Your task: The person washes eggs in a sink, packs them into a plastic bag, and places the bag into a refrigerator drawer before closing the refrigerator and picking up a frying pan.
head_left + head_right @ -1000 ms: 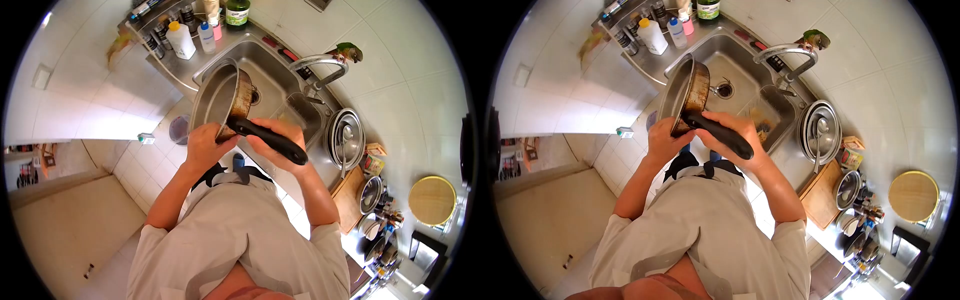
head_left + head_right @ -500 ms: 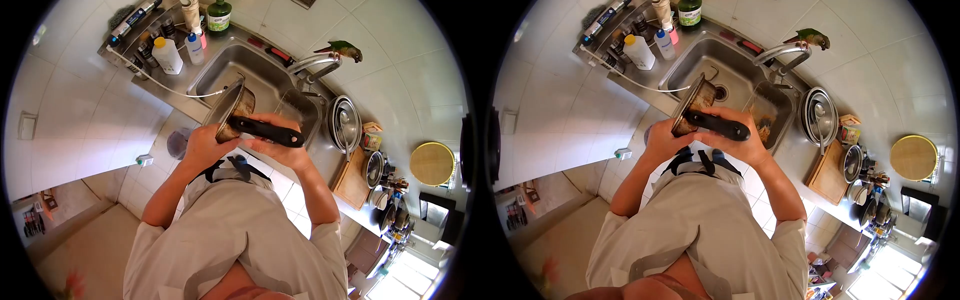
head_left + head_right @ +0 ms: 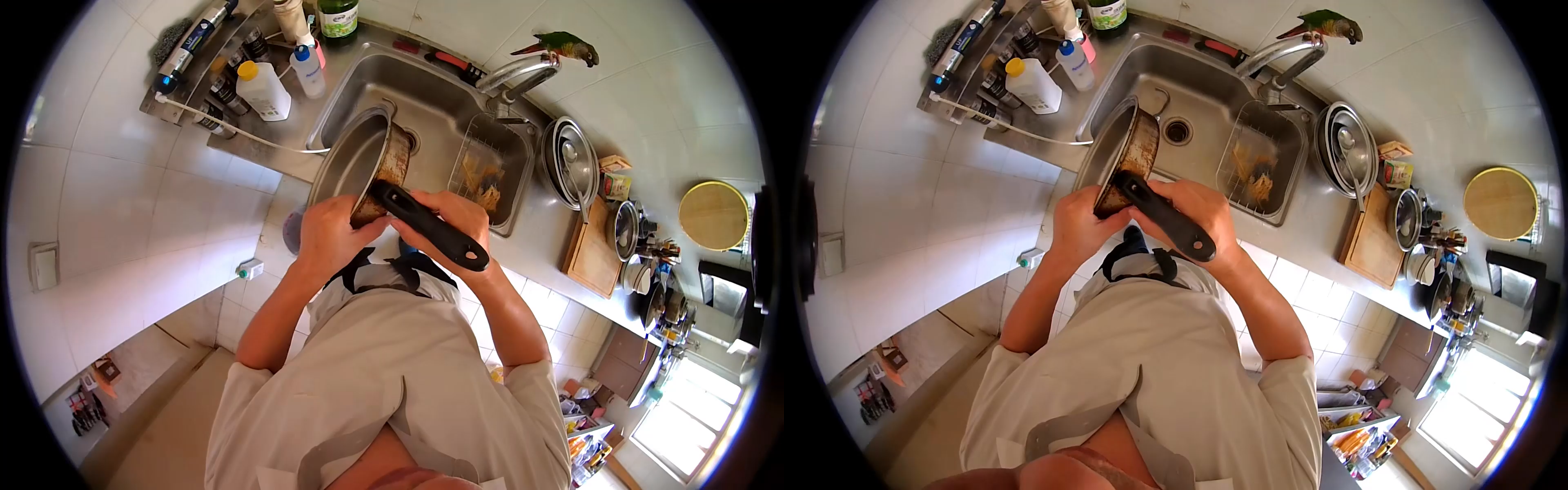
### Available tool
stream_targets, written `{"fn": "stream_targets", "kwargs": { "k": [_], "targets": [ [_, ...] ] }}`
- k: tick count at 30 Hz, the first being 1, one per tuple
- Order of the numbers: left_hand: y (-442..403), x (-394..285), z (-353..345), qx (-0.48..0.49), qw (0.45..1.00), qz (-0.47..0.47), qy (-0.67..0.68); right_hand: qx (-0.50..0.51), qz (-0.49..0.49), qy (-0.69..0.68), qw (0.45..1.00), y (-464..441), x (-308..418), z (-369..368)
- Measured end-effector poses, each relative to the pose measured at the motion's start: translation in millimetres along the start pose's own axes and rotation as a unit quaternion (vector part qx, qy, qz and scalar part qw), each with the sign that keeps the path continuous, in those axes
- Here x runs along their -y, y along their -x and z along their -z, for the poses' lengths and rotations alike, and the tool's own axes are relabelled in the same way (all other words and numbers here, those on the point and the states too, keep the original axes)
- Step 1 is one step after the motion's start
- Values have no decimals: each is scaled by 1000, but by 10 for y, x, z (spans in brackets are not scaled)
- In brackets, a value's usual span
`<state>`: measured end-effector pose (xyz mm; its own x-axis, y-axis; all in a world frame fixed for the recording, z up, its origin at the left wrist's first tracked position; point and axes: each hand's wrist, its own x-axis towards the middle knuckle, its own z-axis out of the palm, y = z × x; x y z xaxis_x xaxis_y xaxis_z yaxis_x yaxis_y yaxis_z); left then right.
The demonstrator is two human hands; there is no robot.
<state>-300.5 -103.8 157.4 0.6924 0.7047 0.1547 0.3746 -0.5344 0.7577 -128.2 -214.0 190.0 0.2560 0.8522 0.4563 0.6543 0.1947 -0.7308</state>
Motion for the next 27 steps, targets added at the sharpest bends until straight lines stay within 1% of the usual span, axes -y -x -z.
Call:
{"fn": "stream_targets", "kwargs": {
  "k": [2,5,8,11,14,17,19,20,21,23,24,27],
  "targets": [
    [9,23,26,8,1000,-3,0,-9,-41,-15,999,27,59,-47],
    [6,51,54,19,1000,5,7,-34,-54,1,998,30,82,-134],
    [-22,73,114,39,998,30,26,9,-44,-30,999,-40,57,-116],
    [-32,78,143,48,997,45,44,25,-84,-46,995,-55,56,-122],
    [-40,120,165,54,996,45,45,44,-55,-87,994,-101,-14,-116],
    [-30,211,166,57,997,39,33,21,-117,-105,987,-67,-66,-215],
    [-25,247,180,70,996,45,14,23,-117,-94,988,-44,-26,-259],
    [-13,243,218,79,996,42,-16,26,-88,-43,995,-37,-50,-284],
    [-1,250,223,77,996,45,-17,15,-77,-40,996,-29,-55,-335],
    [29,270,223,73,996,55,-20,44,-86,-5,995,2,-48,-373],
    [41,309,209,77,995,57,-21,37,-93,-25,995,9,-39,-410],
    [77,330,218,76,994,67,34,3,-117,-158,980,-1,-21,-495]
  ]
}}
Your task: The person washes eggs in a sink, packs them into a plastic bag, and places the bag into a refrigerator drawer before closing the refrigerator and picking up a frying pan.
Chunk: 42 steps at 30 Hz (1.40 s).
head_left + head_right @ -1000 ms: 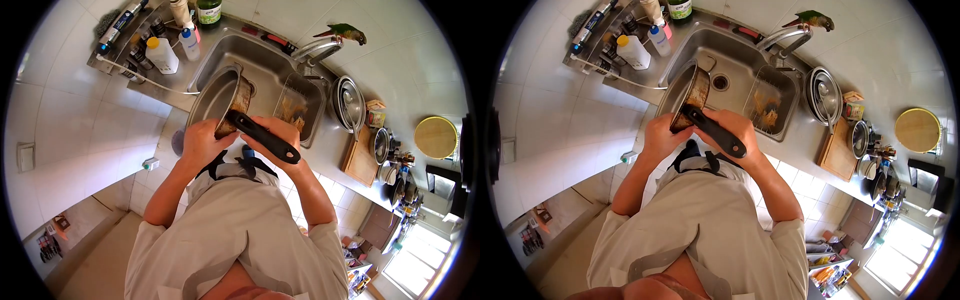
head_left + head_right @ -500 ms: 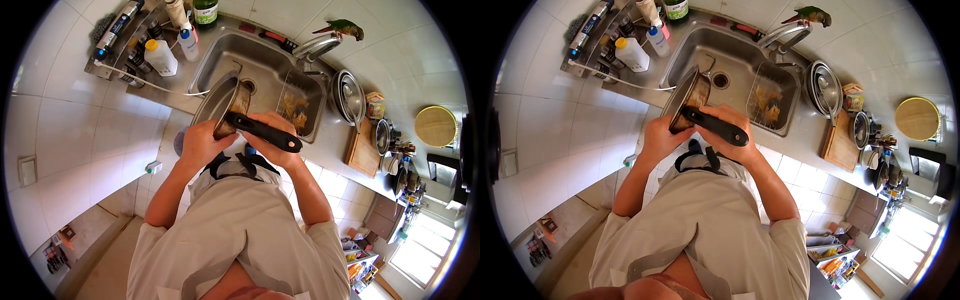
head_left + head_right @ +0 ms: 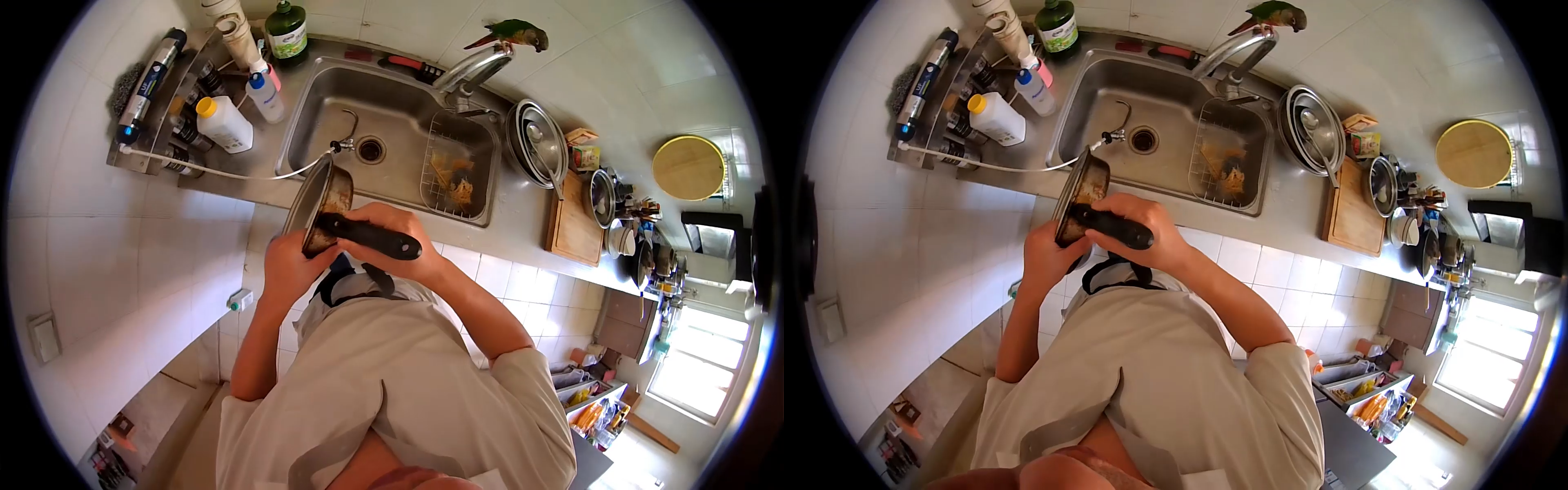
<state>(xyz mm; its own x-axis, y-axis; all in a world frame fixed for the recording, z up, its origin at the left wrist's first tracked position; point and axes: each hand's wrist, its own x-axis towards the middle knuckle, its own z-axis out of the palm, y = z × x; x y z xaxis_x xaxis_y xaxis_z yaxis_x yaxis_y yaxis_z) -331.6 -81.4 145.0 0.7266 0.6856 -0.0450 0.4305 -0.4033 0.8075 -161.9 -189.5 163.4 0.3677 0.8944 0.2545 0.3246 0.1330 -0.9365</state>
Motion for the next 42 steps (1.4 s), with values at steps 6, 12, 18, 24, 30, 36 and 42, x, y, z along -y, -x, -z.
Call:
{"fn": "stream_targets", "kwargs": {
  "k": [6,12,18,24,30,36,42],
  "targets": [
    [91,200,-44,13,999,15,-34,68,-17,97,993,38,-46,14],
    [181,140,-39,3,998,56,12,55,-38,3,998,65,-96,-58],
    [192,217,-89,14,999,23,-31,89,-11,56,994,96,30,78],
    [158,163,-155,41,997,26,-54,102,-53,-45,992,386,127,447],
    [-7,16,-288,57,989,-56,-122,64,-265,-114,955,715,222,793],
    [-311,-191,-652,121,958,-163,-202,122,-388,-25,913,869,110,1175],
    [-586,-448,-1235,166,916,-286,-226,77,-427,45,900,1220,-262,1341]
  ]
}}
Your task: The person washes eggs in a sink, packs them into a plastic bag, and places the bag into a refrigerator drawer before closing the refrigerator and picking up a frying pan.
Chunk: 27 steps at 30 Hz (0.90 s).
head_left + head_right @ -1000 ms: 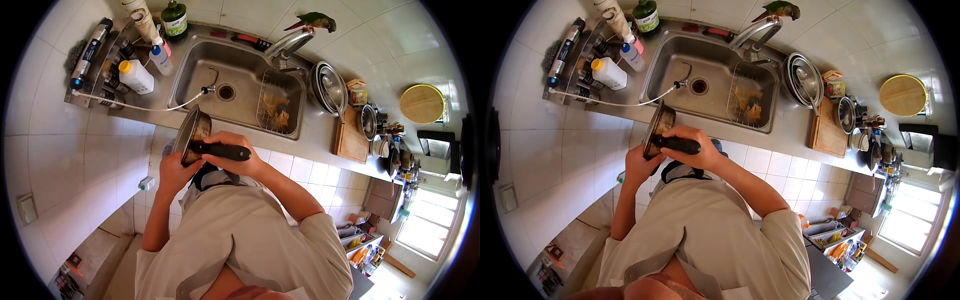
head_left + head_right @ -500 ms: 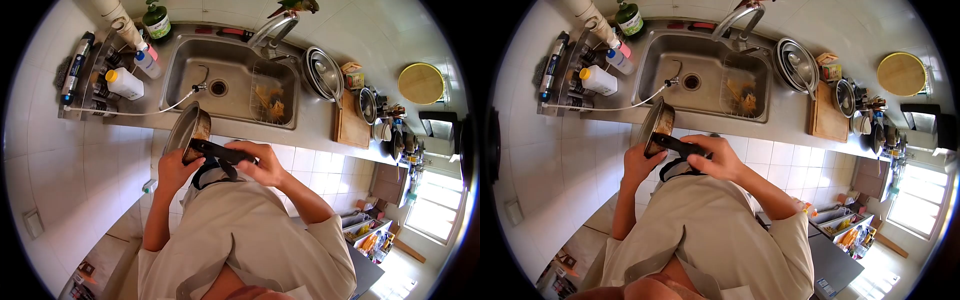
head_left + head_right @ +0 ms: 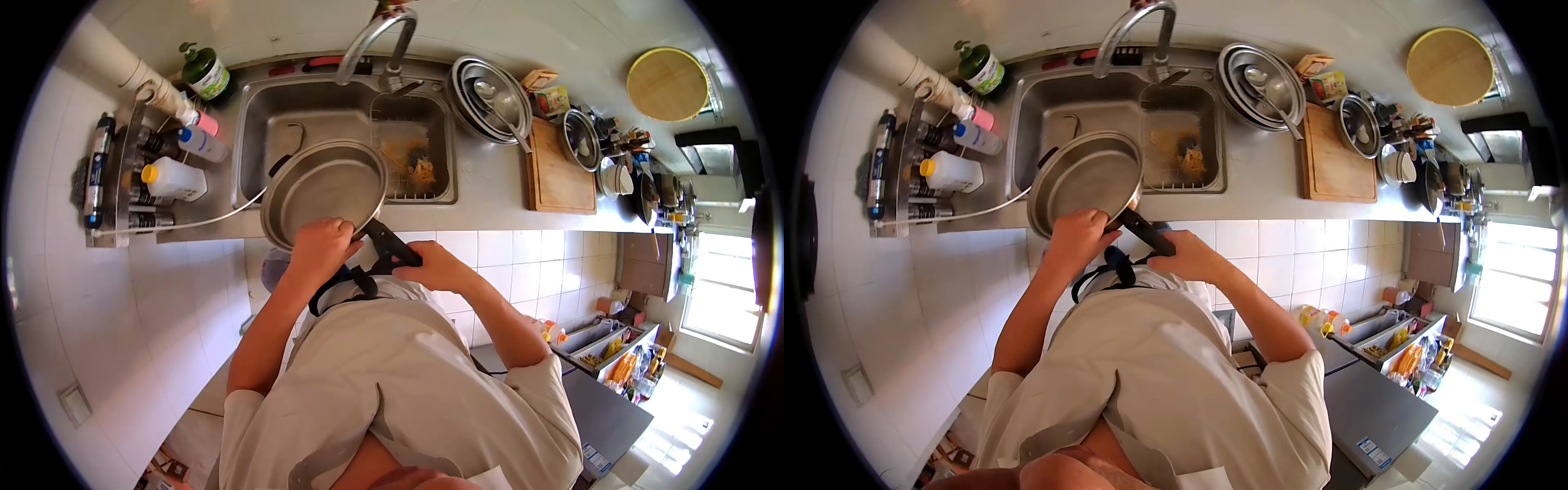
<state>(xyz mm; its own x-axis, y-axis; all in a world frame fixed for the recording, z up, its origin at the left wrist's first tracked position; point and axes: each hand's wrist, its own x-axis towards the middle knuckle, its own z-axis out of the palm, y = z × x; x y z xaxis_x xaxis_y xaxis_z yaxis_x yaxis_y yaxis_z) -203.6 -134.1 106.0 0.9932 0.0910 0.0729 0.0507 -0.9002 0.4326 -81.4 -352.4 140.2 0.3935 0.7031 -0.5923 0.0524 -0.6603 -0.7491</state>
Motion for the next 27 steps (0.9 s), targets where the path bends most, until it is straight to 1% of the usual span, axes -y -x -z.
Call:
{"fn": "stream_targets", "kwargs": {
  "k": [2,6,9,11,14,17,21,24,27],
  "targets": [
    [-175,-50,-135,9,1000,-26,-3,-8,-29,-35,999,71,-56,76],
    [-484,-175,-403,14,999,-37,5,-79,-64,-81,992,116,-404,123],
    [-747,-294,-533,8,999,-37,20,-119,-42,-88,988,126,-559,258],
    [-916,-368,-596,0,999,-33,25,-126,-44,-88,987,79,-689,368],
    [-1144,-440,-510,3,1000,-7,27,-134,-41,-103,985,-27,-889,514],
    [-1183,-442,-533,-113,993,-19,16,-144,-35,-114,982,-132,-1103,630],
    [-888,-268,-755,-154,986,56,30,-175,2,-90,980,-380,-1585,689],
    [-371,-40,-1043,-147,980,134,28,-164,-3,-35,986,-580,-1888,760],
    [427,244,-1489,-83,957,264,85,-166,-4,-56,985,-688,-2074,776]
  ]
}}
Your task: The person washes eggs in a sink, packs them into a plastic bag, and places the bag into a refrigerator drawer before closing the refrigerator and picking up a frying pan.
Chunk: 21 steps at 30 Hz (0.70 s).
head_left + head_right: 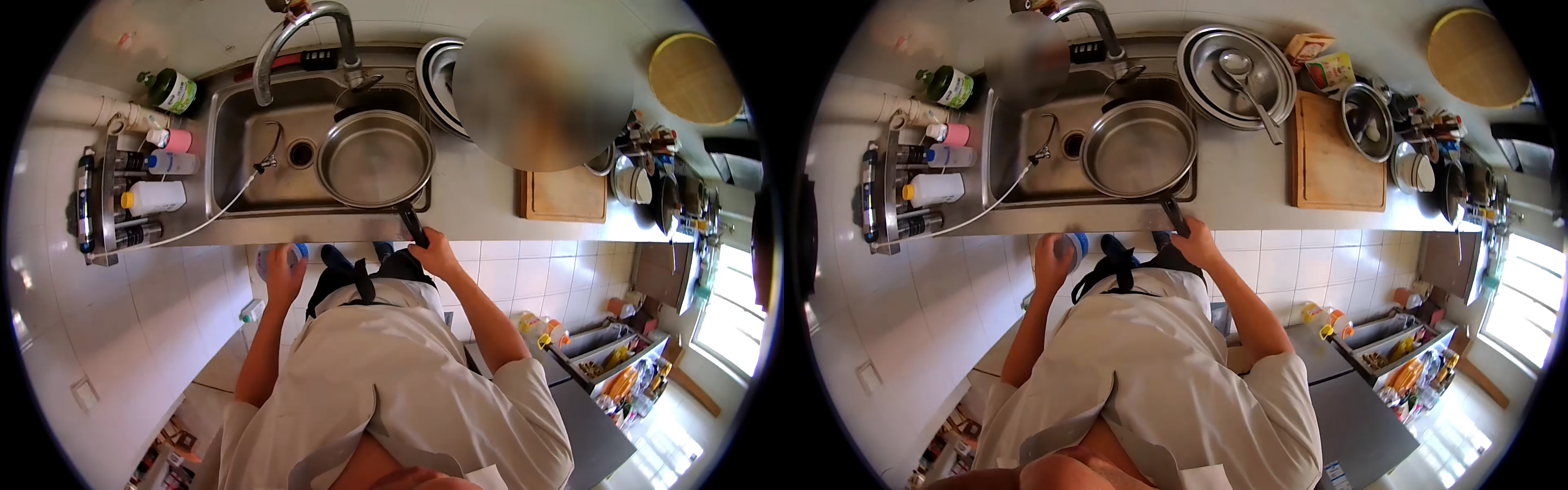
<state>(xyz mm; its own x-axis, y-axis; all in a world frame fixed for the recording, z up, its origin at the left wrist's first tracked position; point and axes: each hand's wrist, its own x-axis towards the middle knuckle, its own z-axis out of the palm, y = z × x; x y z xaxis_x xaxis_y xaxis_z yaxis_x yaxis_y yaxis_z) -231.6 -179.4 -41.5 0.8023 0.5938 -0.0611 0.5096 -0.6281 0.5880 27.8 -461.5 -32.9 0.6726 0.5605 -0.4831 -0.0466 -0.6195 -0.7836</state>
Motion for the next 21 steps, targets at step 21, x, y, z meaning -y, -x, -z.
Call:
{"fn": "stream_targets", "kwargs": {
  "k": [21],
  "targets": [
    [2231,749,-509,-57,863,426,264,-2,58,110,992,-211,-808,-243]
  ]
}}
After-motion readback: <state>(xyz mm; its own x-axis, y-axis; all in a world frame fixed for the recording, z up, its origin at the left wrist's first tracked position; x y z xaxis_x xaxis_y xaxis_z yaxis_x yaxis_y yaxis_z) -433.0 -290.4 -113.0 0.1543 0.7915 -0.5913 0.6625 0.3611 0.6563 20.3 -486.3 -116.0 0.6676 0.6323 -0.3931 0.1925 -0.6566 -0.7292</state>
